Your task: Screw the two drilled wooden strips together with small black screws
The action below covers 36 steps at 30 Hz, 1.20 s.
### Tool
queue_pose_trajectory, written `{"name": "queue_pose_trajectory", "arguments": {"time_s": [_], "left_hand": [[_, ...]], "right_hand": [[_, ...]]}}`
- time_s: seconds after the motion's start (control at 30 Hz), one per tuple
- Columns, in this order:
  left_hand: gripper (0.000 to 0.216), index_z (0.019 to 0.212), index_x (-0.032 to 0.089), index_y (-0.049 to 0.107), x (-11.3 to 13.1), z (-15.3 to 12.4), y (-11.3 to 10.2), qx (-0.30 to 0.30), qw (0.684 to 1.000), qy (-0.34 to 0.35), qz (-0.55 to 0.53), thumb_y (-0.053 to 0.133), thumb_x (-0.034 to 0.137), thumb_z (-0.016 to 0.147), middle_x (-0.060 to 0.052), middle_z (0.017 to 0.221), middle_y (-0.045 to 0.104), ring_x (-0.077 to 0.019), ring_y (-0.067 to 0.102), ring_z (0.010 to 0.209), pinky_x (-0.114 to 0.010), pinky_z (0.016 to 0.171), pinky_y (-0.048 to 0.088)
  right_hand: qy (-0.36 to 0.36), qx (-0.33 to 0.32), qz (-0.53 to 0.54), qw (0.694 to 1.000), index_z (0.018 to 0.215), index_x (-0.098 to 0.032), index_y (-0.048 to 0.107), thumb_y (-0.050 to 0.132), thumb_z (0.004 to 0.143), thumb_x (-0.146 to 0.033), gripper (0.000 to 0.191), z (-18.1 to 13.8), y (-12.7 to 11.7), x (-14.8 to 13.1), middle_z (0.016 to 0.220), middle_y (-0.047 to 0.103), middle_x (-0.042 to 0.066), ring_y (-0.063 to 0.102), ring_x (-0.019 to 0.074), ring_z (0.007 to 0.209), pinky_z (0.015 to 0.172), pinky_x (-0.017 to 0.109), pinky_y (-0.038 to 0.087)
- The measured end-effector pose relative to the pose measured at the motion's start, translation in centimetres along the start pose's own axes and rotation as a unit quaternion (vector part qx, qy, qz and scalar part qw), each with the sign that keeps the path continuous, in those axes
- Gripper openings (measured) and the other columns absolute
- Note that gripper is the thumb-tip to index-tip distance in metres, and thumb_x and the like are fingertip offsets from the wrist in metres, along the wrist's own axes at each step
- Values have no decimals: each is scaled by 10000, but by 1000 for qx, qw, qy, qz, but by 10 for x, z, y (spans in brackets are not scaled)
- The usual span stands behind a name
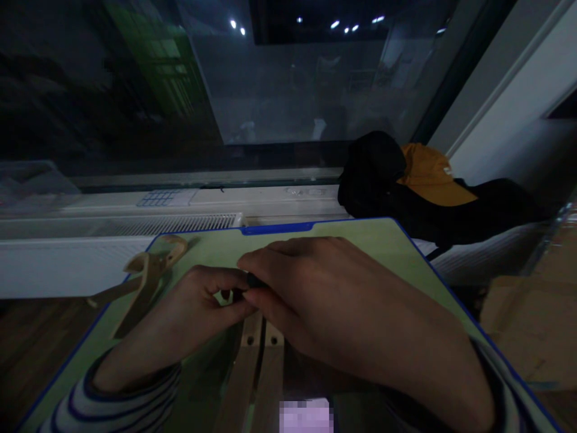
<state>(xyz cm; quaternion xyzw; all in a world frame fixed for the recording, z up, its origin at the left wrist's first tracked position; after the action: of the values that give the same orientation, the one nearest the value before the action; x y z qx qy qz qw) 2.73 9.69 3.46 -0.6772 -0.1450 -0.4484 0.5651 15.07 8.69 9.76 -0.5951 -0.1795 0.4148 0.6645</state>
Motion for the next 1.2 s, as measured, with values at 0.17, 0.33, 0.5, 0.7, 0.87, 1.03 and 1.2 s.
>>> {"name": "queue_pose_trajectory", "arguments": {"time_s": [0.17, 0.33, 0.5, 0.7, 0.87, 1.03, 1.2], "left_hand": [[114, 768, 222, 688, 1, 0, 0, 6, 1000, 10, -7, 585, 243, 813, 69, 659, 657, -107, 593, 638, -200, 614, 415], [97, 775, 224, 692, 0, -1, -2, 20, 1000, 5, 0, 609, 269, 798, 60, 703, 687, -113, 600, 636, -202, 587, 415], [107, 764, 222, 695, -1, 0, -1, 21, 1000, 11, -8, 598, 242, 805, 71, 672, 680, -92, 585, 593, -176, 559, 406], [178, 708, 195, 673, -2, -1, 3, -10, 1000, 7, -7, 555, 251, 829, 61, 612, 631, -94, 548, 563, -170, 501, 375], [173, 728, 188, 675, -2, -2, 3, -24, 1000, 8, -12, 542, 225, 832, 48, 649, 655, -111, 572, 605, -179, 523, 388], [156, 751, 188, 689, 0, -1, 2, -20, 999, 8, -28, 555, 216, 826, 52, 653, 669, -111, 592, 608, -174, 522, 398], [146, 803, 199, 699, 0, -2, 3, -28, 999, 8, -26, 555, 212, 826, 49, 703, 686, -116, 601, 634, -195, 589, 426]], "right_hand": [[-18, -17, 5, 1000, 1053, -263, 562, 482, 884, -203, 196, 0, 1, -2, 1132, 628, -33, 613, 139, 910, 742, 269, 453], [-2, -23, -9, 1000, 1126, -274, 550, 501, 881, -223, 255, 2, 2, -1, 1101, 641, -44, 621, 132, 863, 732, 270, 460], [1, -16, -11, 1000, 1072, -270, 573, 451, 912, -292, 203, 2, 2, -2, 1014, 658, -50, 618, 129, 826, 728, 286, 457], [4, -7, -11, 1000, 994, -252, 574, 485, 892, -316, 150, 2, 3, 1, 891, 656, -47, 611, 137, 745, 652, 292, 447], [14, -11, -7, 1000, 985, -255, 559, 485, 889, -339, 148, 3, 5, 2, 858, 648, -51, 607, 145, 735, 644, 300, 450], [1, -20, 11, 1000, 979, -284, 547, 469, 894, -313, 119, 2, 3, -1, 991, 650, -59, 613, 137, 817, 723, 296, 457], [-38, 11, 18, 999, 1052, -258, 574, 478, 883, -225, 197, 0, -3, -5, 1103, 646, -32, 618, 126, 900, 726, 239, 457]]}}
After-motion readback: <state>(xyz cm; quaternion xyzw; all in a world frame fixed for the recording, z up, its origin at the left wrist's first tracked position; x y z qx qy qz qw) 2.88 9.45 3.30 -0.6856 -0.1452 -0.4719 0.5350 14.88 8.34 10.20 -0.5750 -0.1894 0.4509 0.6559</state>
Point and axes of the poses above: each hand's wrist, its own z-axis towards the middle knuckle, its own y-axis out of the palm, x = y × z, the point moved 6 cm from there along z, towards the middle knuckle
